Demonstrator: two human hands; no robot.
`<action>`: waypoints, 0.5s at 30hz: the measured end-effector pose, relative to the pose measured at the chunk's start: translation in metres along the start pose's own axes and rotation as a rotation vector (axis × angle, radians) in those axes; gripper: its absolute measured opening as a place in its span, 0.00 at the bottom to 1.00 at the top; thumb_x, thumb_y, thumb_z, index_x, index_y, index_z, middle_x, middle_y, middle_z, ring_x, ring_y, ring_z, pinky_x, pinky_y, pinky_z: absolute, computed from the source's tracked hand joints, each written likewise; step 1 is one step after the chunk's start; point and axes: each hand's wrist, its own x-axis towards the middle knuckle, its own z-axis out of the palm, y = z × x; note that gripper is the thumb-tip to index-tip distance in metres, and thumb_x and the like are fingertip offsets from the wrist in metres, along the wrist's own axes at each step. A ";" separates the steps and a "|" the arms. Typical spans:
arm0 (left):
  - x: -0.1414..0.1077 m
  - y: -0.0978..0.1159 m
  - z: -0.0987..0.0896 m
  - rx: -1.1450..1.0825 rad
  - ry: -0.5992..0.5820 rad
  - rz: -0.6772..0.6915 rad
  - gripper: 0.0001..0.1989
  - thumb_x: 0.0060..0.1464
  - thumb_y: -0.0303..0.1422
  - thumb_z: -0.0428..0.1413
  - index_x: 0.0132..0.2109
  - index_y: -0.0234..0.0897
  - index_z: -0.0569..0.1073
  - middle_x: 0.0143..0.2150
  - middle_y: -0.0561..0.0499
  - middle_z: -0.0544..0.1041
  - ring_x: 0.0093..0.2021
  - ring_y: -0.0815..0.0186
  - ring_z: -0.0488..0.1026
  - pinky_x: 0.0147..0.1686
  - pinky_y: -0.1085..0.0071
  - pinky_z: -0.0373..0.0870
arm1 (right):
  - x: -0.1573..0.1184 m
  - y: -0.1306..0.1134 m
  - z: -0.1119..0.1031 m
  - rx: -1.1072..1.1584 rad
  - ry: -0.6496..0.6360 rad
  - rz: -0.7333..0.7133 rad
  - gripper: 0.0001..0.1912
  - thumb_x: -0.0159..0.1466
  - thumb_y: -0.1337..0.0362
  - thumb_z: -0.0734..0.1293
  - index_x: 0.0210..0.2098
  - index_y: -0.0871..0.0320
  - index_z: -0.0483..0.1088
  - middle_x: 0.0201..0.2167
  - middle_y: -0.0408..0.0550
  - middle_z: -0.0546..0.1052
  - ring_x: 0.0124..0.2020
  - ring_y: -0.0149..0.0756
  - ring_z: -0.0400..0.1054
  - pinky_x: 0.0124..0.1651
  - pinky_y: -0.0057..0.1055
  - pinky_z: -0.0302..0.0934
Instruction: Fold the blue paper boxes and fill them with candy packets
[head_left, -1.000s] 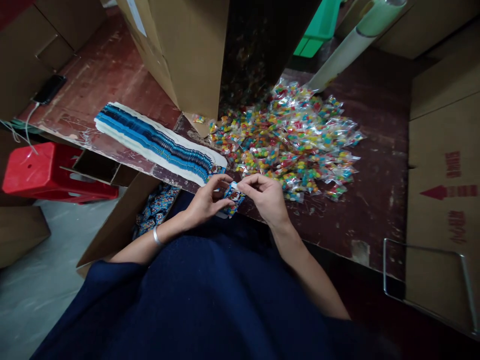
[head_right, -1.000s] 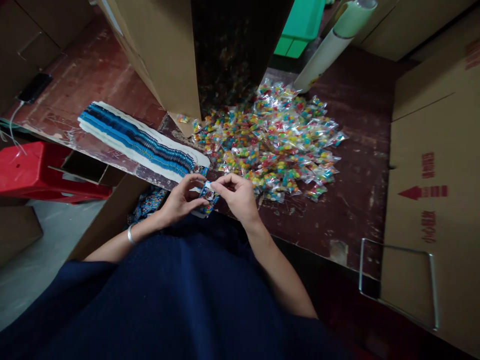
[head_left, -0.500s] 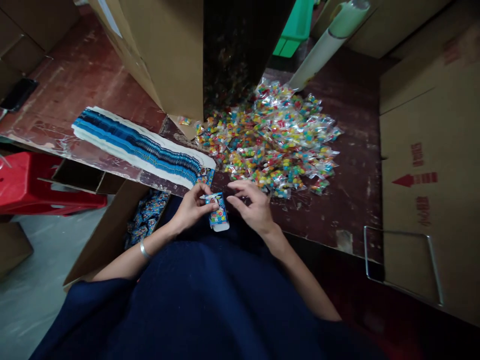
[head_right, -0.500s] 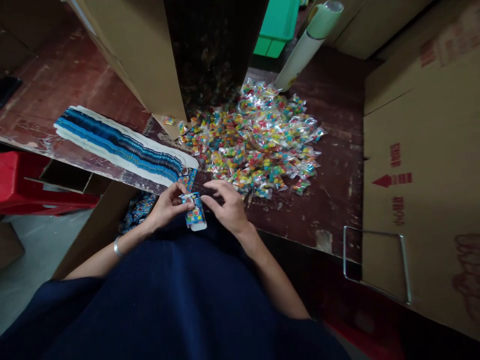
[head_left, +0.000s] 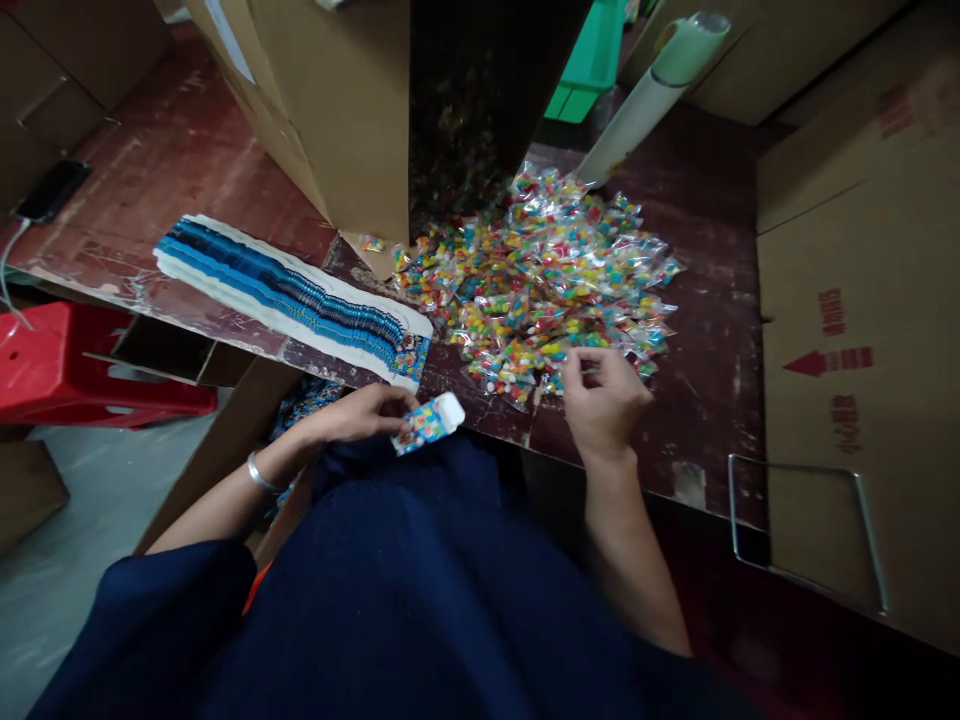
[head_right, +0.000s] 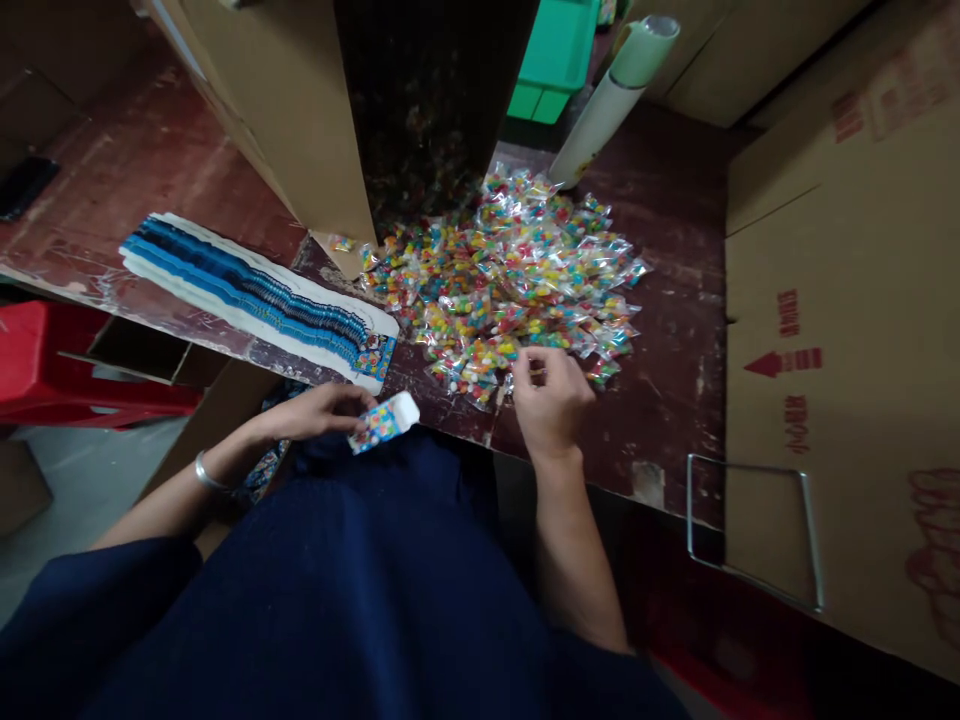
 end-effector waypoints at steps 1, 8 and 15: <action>0.005 0.001 0.006 -0.072 0.071 0.010 0.12 0.57 0.36 0.65 0.44 0.35 0.77 0.39 0.48 0.82 0.39 0.62 0.80 0.43 0.66 0.74 | 0.000 -0.012 -0.003 0.102 0.050 0.074 0.07 0.69 0.60 0.68 0.36 0.55 0.76 0.34 0.49 0.83 0.30 0.39 0.75 0.37 0.37 0.69; 0.032 0.008 0.038 -0.207 0.317 0.144 0.17 0.51 0.36 0.68 0.44 0.34 0.73 0.41 0.50 0.77 0.41 0.64 0.78 0.45 0.66 0.75 | -0.011 -0.080 -0.010 0.507 -0.133 0.145 0.06 0.68 0.61 0.70 0.35 0.55 0.76 0.33 0.45 0.83 0.29 0.33 0.76 0.32 0.30 0.69; 0.028 0.016 0.052 -0.266 0.482 0.308 0.25 0.54 0.36 0.68 0.57 0.39 0.70 0.46 0.48 0.76 0.45 0.62 0.77 0.47 0.65 0.77 | -0.013 -0.082 0.001 0.467 -0.278 -0.131 0.06 0.68 0.60 0.72 0.43 0.51 0.81 0.52 0.52 0.81 0.54 0.47 0.76 0.55 0.46 0.73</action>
